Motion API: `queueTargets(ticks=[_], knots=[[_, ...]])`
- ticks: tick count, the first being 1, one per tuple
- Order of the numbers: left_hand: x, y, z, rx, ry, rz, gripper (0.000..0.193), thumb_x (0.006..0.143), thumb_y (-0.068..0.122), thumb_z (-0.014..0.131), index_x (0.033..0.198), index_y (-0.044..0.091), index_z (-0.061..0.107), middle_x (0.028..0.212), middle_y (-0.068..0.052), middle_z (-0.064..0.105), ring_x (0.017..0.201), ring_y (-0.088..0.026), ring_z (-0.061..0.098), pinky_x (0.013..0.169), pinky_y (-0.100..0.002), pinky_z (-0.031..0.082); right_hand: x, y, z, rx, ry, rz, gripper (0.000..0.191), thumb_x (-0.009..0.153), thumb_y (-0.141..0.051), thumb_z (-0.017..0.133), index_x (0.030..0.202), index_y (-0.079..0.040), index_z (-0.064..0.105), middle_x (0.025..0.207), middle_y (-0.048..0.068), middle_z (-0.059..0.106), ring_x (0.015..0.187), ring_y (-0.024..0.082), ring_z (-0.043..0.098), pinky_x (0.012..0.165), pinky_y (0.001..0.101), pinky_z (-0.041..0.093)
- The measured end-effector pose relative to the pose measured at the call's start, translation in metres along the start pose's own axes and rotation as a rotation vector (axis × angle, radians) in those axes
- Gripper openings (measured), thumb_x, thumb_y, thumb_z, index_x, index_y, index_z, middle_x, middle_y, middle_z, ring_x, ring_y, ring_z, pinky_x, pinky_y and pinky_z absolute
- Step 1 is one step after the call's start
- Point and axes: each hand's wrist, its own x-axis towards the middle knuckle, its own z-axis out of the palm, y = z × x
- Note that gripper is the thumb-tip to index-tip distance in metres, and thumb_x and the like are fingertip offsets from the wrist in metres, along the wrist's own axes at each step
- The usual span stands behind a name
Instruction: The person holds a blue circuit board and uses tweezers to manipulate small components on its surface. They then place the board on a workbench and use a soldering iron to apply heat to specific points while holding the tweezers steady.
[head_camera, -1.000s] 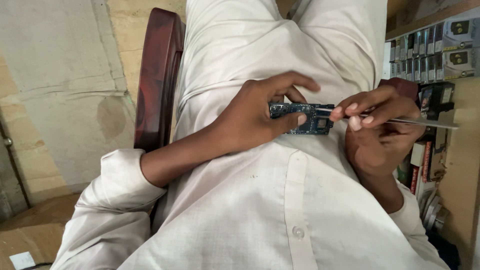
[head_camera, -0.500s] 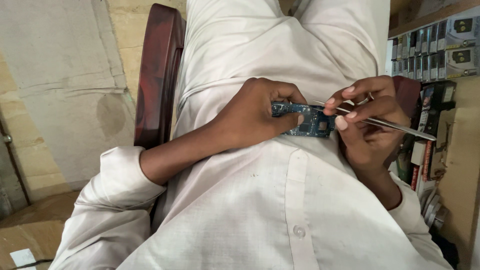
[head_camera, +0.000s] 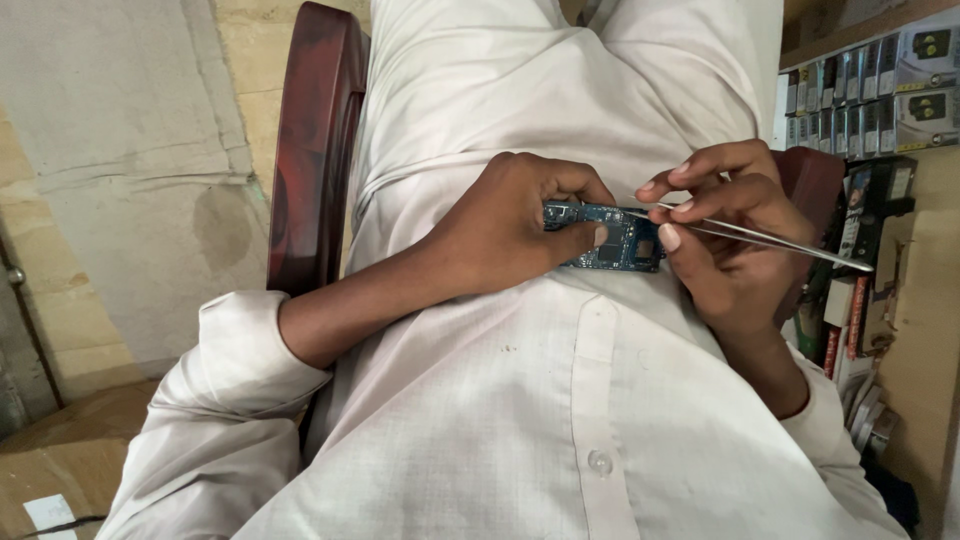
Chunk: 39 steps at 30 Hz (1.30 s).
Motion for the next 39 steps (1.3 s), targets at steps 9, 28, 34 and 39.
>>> queueTargets(ticks=[9,28,34,39], knots=[[0.000,0.000,-0.001,0.014,-0.005,-0.035,0.013,0.087,0.011,0.075,0.098,0.004,0.075,0.083,-0.006,0.077,0.072,-0.012,0.069,0.069,-0.028,0.055,0.006,0.006,-0.002,-0.064,-0.050,-0.086,0.010,0.101,0.009,0.067,0.100,0.002,0.060,0.112,0.011,0.056,0.108,0.022,0.072,0.097,0.0303,0.063],[0.001,-0.003,-0.001,-0.003,-0.016,0.006,0.010,0.089,0.010,0.075,0.095,0.003,0.074,0.083,-0.005,0.078,0.075,-0.011,0.072,0.074,-0.027,0.057,0.004,0.013,-0.002,-0.155,-0.018,-0.175,0.025,0.095,0.013,0.073,0.087,-0.002,0.055,0.103,0.010,0.055,0.097,0.026,0.075,0.086,0.0322,0.067],[0.002,-0.003,0.000,-0.017,-0.016,0.012,0.009,0.089,0.010,0.075,0.095,0.004,0.074,0.084,-0.005,0.078,0.075,-0.010,0.072,0.074,-0.027,0.057,0.004,0.010,-0.002,-0.117,-0.017,-0.124,0.024,0.095,0.014,0.072,0.087,-0.001,0.056,0.097,0.008,0.053,0.099,0.026,0.075,0.088,0.0323,0.066],[0.002,-0.004,0.000,-0.022,-0.018,-0.049,0.008,0.088,0.010,0.074,0.092,0.003,0.074,0.080,-0.005,0.077,0.070,-0.010,0.069,0.069,-0.026,0.055,0.004,0.007,0.000,-0.098,-0.003,-0.076,0.023,0.095,0.014,0.072,0.087,-0.001,0.056,0.097,0.006,0.052,0.102,0.025,0.074,0.088,0.0318,0.066]])
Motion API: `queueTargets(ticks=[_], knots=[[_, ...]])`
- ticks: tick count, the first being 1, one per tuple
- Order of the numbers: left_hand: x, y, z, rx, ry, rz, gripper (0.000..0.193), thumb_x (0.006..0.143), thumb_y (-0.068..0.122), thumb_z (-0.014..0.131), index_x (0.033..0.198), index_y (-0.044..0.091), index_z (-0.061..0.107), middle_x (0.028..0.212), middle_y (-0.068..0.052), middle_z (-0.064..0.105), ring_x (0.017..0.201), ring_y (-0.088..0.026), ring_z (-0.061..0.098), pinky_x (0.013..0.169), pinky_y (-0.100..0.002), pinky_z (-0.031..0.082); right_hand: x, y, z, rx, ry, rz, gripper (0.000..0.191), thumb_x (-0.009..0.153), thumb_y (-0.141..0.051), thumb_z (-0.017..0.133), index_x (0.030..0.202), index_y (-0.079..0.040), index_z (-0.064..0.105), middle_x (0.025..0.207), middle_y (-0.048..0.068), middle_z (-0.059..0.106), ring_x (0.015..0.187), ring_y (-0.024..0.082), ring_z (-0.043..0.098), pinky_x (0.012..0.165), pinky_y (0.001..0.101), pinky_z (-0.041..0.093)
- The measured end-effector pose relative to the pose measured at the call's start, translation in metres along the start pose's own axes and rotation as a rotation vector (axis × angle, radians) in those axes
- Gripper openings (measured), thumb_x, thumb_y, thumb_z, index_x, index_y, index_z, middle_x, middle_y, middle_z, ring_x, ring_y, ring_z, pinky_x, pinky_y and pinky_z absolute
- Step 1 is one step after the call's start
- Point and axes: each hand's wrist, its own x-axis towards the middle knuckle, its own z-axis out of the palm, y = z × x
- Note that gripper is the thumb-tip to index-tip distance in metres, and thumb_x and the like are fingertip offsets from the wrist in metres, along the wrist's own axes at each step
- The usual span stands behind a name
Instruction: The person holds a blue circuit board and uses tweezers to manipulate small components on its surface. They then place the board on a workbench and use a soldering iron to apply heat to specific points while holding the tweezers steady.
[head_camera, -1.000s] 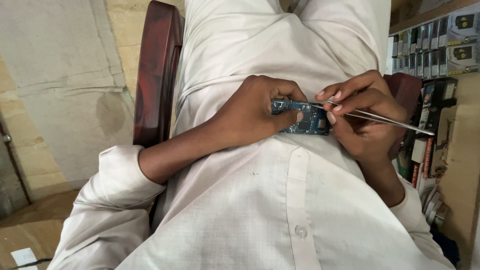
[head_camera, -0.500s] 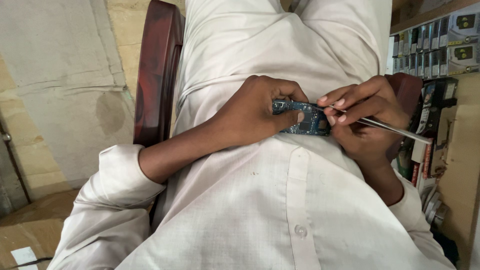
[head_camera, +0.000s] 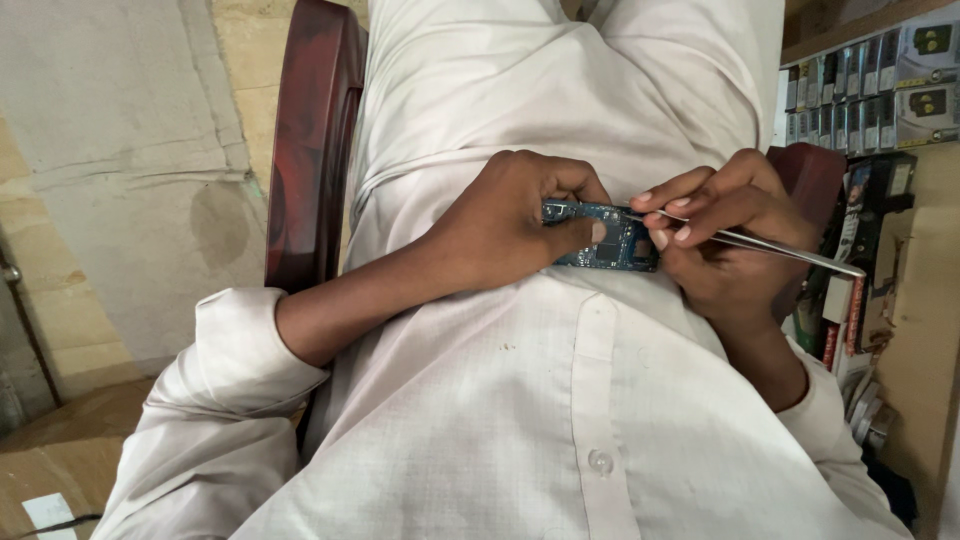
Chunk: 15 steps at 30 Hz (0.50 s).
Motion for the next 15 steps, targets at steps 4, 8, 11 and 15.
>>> queueTargets(ticks=[4,8,11,15], knots=[[0.0001,-0.0008,0.0002,0.009,0.004,-0.016,0.009,0.088,0.011,0.075,0.092,0.003,0.074,0.079,-0.005,0.077,0.069,-0.010,0.067,0.068,-0.026,0.053,-0.0012,-0.0013,0.0007,0.019,0.002,0.038,0.022,0.097,0.014,0.071,0.088,-0.001,0.057,0.098,0.006,0.052,0.104,0.024,0.074,0.089,0.0321,0.066],[-0.0001,-0.0013,0.0010,-0.023,0.001,-0.036,0.008,0.088,0.011,0.074,0.092,0.004,0.073,0.079,-0.004,0.077,0.071,-0.009,0.068,0.069,-0.026,0.054,-0.0021,-0.0020,-0.0002,-0.006,-0.015,0.024,0.023,0.098,0.013,0.072,0.089,-0.002,0.057,0.096,0.006,0.052,0.102,0.023,0.074,0.091,0.0325,0.065],[-0.0003,-0.0016,0.0009,-0.010,0.004,-0.036,0.008,0.088,0.011,0.074,0.092,0.004,0.073,0.079,-0.004,0.076,0.071,-0.009,0.067,0.070,-0.026,0.054,-0.0025,-0.0017,0.0004,-0.013,-0.003,0.032,0.023,0.098,0.013,0.072,0.089,-0.002,0.056,0.097,0.006,0.053,0.102,0.023,0.075,0.091,0.0321,0.065],[0.0004,-0.0023,0.0005,-0.021,0.002,-0.036,0.008,0.088,0.011,0.074,0.092,0.004,0.073,0.080,-0.004,0.077,0.071,-0.009,0.068,0.070,-0.026,0.054,-0.0012,-0.0004,0.0008,0.011,-0.005,0.041,0.022,0.097,0.012,0.071,0.089,-0.002,0.056,0.097,0.006,0.052,0.103,0.023,0.074,0.089,0.0313,0.065]])
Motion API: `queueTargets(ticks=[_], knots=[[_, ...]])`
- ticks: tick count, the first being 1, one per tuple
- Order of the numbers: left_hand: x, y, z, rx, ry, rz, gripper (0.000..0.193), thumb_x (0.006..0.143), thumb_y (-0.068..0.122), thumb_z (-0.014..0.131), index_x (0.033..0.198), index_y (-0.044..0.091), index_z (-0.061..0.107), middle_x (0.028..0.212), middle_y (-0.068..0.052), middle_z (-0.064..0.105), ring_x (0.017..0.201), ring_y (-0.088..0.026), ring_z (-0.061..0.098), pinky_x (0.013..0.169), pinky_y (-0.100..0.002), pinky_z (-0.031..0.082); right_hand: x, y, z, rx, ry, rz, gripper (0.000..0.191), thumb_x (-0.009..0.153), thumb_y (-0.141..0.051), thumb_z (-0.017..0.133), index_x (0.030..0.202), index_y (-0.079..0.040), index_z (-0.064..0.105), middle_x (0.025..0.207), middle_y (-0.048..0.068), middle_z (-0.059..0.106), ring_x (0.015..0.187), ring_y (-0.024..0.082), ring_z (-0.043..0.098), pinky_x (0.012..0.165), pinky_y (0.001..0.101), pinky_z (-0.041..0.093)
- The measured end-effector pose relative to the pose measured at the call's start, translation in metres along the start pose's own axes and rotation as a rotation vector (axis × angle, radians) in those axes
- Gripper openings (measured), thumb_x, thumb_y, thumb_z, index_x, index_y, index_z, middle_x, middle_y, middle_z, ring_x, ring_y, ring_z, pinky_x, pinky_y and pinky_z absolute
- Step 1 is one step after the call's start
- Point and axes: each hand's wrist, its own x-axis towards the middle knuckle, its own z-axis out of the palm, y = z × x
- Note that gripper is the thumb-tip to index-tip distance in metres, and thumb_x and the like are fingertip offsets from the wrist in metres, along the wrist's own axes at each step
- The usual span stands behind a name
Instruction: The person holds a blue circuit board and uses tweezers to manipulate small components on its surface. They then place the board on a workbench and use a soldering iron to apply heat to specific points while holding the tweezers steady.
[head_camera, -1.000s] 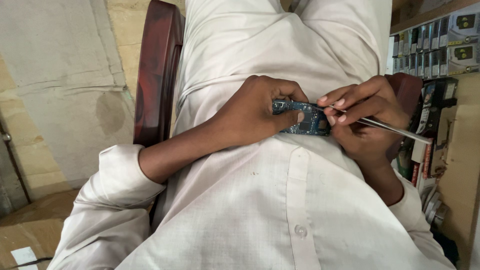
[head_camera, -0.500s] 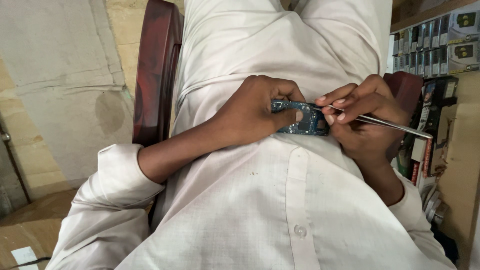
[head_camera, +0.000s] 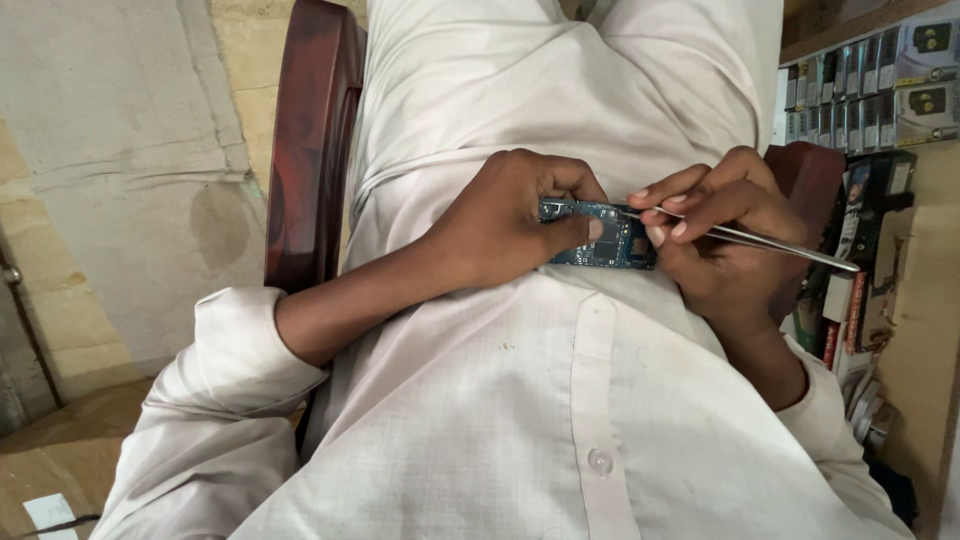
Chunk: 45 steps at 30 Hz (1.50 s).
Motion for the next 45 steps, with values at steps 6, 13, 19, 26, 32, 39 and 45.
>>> queueTargets(ticks=[6,13,19,26,32,39,45], knots=[[-0.0003,-0.0013,-0.0004,-0.009,-0.006,-0.016,0.008,0.088,0.011,0.073,0.092,0.004,0.073,0.079,-0.004,0.076,0.070,-0.009,0.067,0.069,-0.026,0.053,0.0008,-0.0005,0.0002,-0.008,-0.023,-0.009,0.023,0.098,0.013,0.071,0.090,-0.003,0.056,0.097,0.006,0.051,0.103,0.022,0.074,0.091,0.0309,0.065],[-0.0004,-0.0030,-0.0003,-0.011,0.008,0.007,0.009,0.088,0.011,0.074,0.093,0.004,0.073,0.079,-0.004,0.076,0.070,-0.009,0.067,0.069,-0.026,0.053,0.0019,0.0028,0.0016,0.014,-0.015,-0.013,0.022,0.096,0.012,0.070,0.089,-0.003,0.055,0.096,0.005,0.052,0.103,0.022,0.074,0.089,0.0306,0.065],[-0.0019,-0.0030,-0.0011,0.026,0.009,-0.008,0.009,0.089,0.013,0.074,0.092,0.004,0.073,0.076,-0.004,0.075,0.068,-0.009,0.064,0.066,-0.026,0.051,0.0007,0.0049,0.0020,-0.004,-0.022,-0.017,0.023,0.098,0.011,0.071,0.089,-0.003,0.056,0.096,0.005,0.052,0.101,0.022,0.074,0.090,0.0304,0.065],[-0.0030,-0.0012,-0.0020,0.027,0.011,-0.004,0.009,0.089,0.012,0.074,0.092,0.004,0.073,0.075,-0.003,0.074,0.066,-0.008,0.063,0.065,-0.026,0.051,-0.0005,0.0029,0.0029,-0.067,-0.023,-0.025,0.024,0.098,0.013,0.072,0.088,-0.002,0.056,0.096,0.005,0.051,0.103,0.023,0.074,0.090,0.0299,0.065],[-0.0036,-0.0015,-0.0025,0.038,0.008,-0.011,0.009,0.089,0.012,0.074,0.092,0.004,0.073,0.073,-0.004,0.073,0.065,-0.009,0.063,0.064,-0.027,0.051,0.0021,0.0027,0.0054,-0.056,-0.025,-0.046,0.024,0.097,0.013,0.073,0.088,-0.002,0.056,0.098,0.006,0.052,0.102,0.022,0.074,0.091,0.0303,0.065],[-0.0022,-0.0032,-0.0013,0.016,0.008,0.017,0.008,0.090,0.012,0.073,0.092,0.004,0.073,0.077,-0.003,0.075,0.067,-0.008,0.066,0.066,-0.026,0.052,0.0013,-0.0005,0.0041,-0.068,-0.038,-0.017,0.024,0.096,0.013,0.072,0.087,-0.003,0.056,0.096,0.006,0.052,0.103,0.022,0.074,0.090,0.0299,0.064],[-0.0012,-0.0037,-0.0006,0.020,0.009,0.006,0.008,0.089,0.012,0.074,0.092,0.004,0.073,0.076,-0.003,0.075,0.067,-0.009,0.065,0.066,-0.026,0.052,0.0017,0.0011,0.0043,-0.040,-0.028,0.003,0.023,0.096,0.012,0.071,0.087,-0.002,0.055,0.096,0.006,0.052,0.104,0.022,0.074,0.090,0.0305,0.066]])
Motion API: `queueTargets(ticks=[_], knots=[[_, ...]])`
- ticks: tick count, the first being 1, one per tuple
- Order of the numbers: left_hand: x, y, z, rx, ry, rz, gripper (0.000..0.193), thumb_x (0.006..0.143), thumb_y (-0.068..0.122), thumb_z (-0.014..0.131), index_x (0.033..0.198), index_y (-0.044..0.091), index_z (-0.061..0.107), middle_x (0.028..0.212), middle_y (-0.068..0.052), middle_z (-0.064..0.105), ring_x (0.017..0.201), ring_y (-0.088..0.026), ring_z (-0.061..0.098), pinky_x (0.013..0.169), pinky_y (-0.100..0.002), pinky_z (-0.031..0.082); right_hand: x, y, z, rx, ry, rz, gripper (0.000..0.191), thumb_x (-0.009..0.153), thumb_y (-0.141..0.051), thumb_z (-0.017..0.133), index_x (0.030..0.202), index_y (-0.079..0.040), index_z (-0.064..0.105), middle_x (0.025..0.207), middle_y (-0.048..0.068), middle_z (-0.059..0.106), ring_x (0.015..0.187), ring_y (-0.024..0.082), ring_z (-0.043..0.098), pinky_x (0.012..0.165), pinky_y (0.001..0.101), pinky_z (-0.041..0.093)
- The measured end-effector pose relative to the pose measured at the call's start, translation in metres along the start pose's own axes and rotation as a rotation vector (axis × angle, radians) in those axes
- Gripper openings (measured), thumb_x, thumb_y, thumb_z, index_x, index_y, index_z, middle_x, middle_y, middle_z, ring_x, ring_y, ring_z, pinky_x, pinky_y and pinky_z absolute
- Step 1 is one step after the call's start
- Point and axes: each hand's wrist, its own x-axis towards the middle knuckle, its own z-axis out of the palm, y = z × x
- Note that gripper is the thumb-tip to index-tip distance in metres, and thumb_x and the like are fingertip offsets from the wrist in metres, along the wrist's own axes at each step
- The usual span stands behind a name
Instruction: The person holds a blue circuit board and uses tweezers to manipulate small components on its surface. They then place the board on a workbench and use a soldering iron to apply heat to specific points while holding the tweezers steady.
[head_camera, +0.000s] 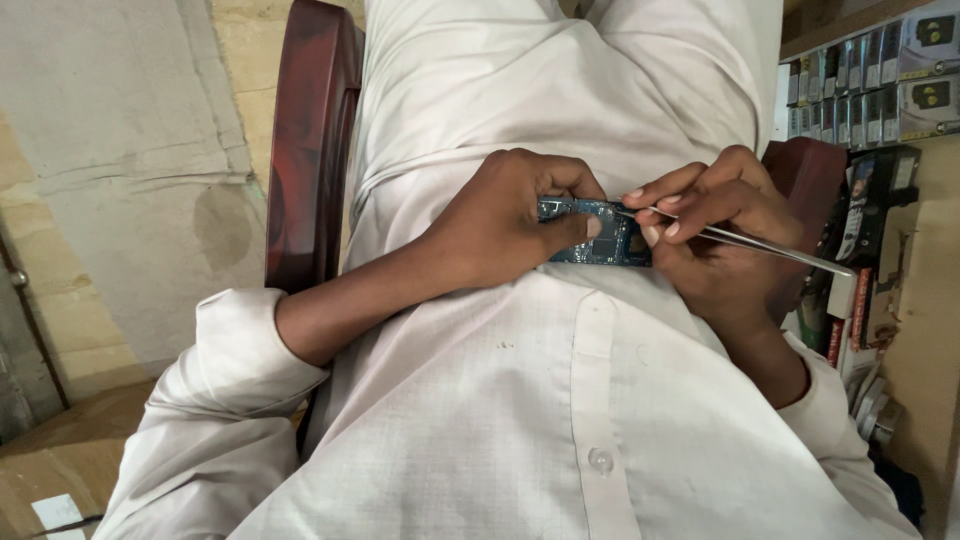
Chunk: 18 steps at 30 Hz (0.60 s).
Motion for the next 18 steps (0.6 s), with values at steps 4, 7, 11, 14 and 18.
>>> queueTargets(ticks=[4,7,11,14,18], knots=[[0.0008,0.0006,0.0000,-0.014,0.000,-0.016,0.008,0.089,0.012,0.073,0.093,0.005,0.073,0.076,-0.003,0.075,0.067,-0.008,0.065,0.066,-0.026,0.052,-0.0002,-0.0009,-0.0009,-0.034,-0.006,0.004,0.023,0.097,0.012,0.071,0.087,-0.002,0.055,0.096,0.006,0.052,0.104,0.023,0.074,0.091,0.0313,0.066],[0.0007,0.0010,-0.0009,0.008,-0.003,-0.004,0.008,0.089,0.011,0.074,0.092,0.004,0.073,0.075,-0.004,0.074,0.066,-0.009,0.064,0.065,-0.026,0.052,0.0004,-0.0002,-0.0003,-0.010,0.009,-0.011,0.023,0.096,0.011,0.071,0.086,-0.002,0.055,0.101,0.007,0.052,0.103,0.023,0.074,0.087,0.0303,0.066],[0.0010,0.0011,-0.0016,0.000,-0.005,-0.012,0.009,0.089,0.012,0.073,0.092,0.004,0.073,0.074,-0.003,0.074,0.065,-0.009,0.064,0.064,-0.026,0.051,0.0014,0.0013,-0.0003,-0.029,-0.003,-0.033,0.023,0.097,0.011,0.072,0.087,-0.001,0.056,0.095,0.006,0.052,0.102,0.022,0.074,0.090,0.0309,0.065],[0.0022,0.0008,-0.0018,-0.003,-0.007,-0.009,0.008,0.089,0.012,0.073,0.092,0.004,0.073,0.074,-0.003,0.074,0.066,-0.008,0.064,0.065,-0.026,0.051,0.0022,0.0025,-0.0005,-0.034,-0.001,-0.053,0.022,0.096,0.011,0.072,0.087,-0.001,0.056,0.097,0.006,0.052,0.101,0.023,0.075,0.089,0.0310,0.066],[0.0021,0.0005,-0.0010,-0.003,-0.009,-0.020,0.008,0.090,0.012,0.073,0.091,0.004,0.073,0.074,-0.003,0.074,0.066,-0.008,0.064,0.065,-0.026,0.051,0.0017,0.0021,-0.0005,-0.038,-0.001,-0.023,0.022,0.096,0.011,0.072,0.087,-0.001,0.056,0.097,0.007,0.053,0.102,0.024,0.074,0.088,0.0302,0.066]])
